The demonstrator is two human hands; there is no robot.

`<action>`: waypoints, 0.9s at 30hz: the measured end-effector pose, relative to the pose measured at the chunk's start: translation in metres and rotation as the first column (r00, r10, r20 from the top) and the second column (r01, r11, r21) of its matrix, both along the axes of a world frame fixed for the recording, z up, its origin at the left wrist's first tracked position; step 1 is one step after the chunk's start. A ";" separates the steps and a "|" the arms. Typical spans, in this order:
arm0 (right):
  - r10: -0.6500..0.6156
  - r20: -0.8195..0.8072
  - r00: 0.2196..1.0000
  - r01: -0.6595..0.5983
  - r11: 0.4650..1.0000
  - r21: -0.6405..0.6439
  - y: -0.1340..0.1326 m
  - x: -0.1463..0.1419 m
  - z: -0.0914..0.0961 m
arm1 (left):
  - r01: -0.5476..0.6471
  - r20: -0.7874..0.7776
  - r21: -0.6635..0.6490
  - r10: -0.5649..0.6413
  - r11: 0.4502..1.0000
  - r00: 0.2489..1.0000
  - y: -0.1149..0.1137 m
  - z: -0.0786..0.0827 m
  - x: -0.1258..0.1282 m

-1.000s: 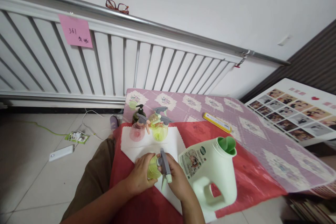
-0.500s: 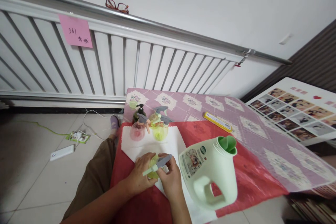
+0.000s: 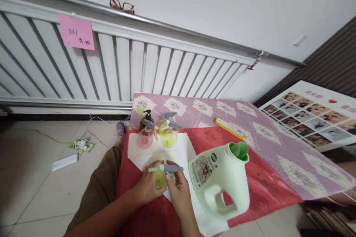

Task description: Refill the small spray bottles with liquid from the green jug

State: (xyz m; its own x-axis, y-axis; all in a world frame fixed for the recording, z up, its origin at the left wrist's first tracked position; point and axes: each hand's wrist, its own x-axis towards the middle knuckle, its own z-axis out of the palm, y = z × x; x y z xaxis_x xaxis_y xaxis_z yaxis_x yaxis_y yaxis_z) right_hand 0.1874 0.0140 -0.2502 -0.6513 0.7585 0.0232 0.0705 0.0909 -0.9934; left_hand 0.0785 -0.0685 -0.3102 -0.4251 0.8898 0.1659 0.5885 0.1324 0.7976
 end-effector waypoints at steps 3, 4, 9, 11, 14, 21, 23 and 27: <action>-0.128 -0.029 0.991 0.128 0.991 0.023 -0.001 -0.006 -0.005 | 0.002 -0.004 -0.011 -0.002 1.000 1.000 0.000 -0.001 0.000; -0.158 -0.028 0.987 0.159 0.987 0.031 -0.001 -0.007 -0.006 | 0.001 -0.004 -0.008 -0.001 1.000 1.000 0.000 -0.001 0.000; -0.174 -0.031 0.984 0.175 0.985 0.014 -0.003 -0.005 -0.009 | 0.011 0.003 0.010 -0.011 1.000 1.000 0.001 0.001 0.000; -0.125 -0.022 0.992 0.126 0.992 0.008 -0.003 -0.002 -0.007 | 0.016 0.006 0.007 -0.016 1.000 1.000 0.001 0.001 0.000; -0.052 0.015 0.999 0.051 0.999 0.006 -0.005 0.001 -0.003 | 0.009 0.010 -0.003 -0.009 1.000 1.000 0.000 0.002 0.000; -0.159 -0.060 0.985 0.162 0.985 0.050 -0.006 -0.007 0.000 | 0.010 -0.009 -0.007 -0.010 1.000 1.000 0.000 0.002 0.001; -0.167 -0.077 0.983 0.172 0.983 0.058 -0.006 -0.007 -0.001 | 0.007 -0.011 -0.008 -0.007 1.000 1.000 0.001 0.001 0.001; -0.100 -0.040 0.994 0.101 0.994 0.037 -0.006 -0.002 0.000 | 0.009 0.004 -0.013 -0.009 1.000 1.000 0.001 0.003 0.000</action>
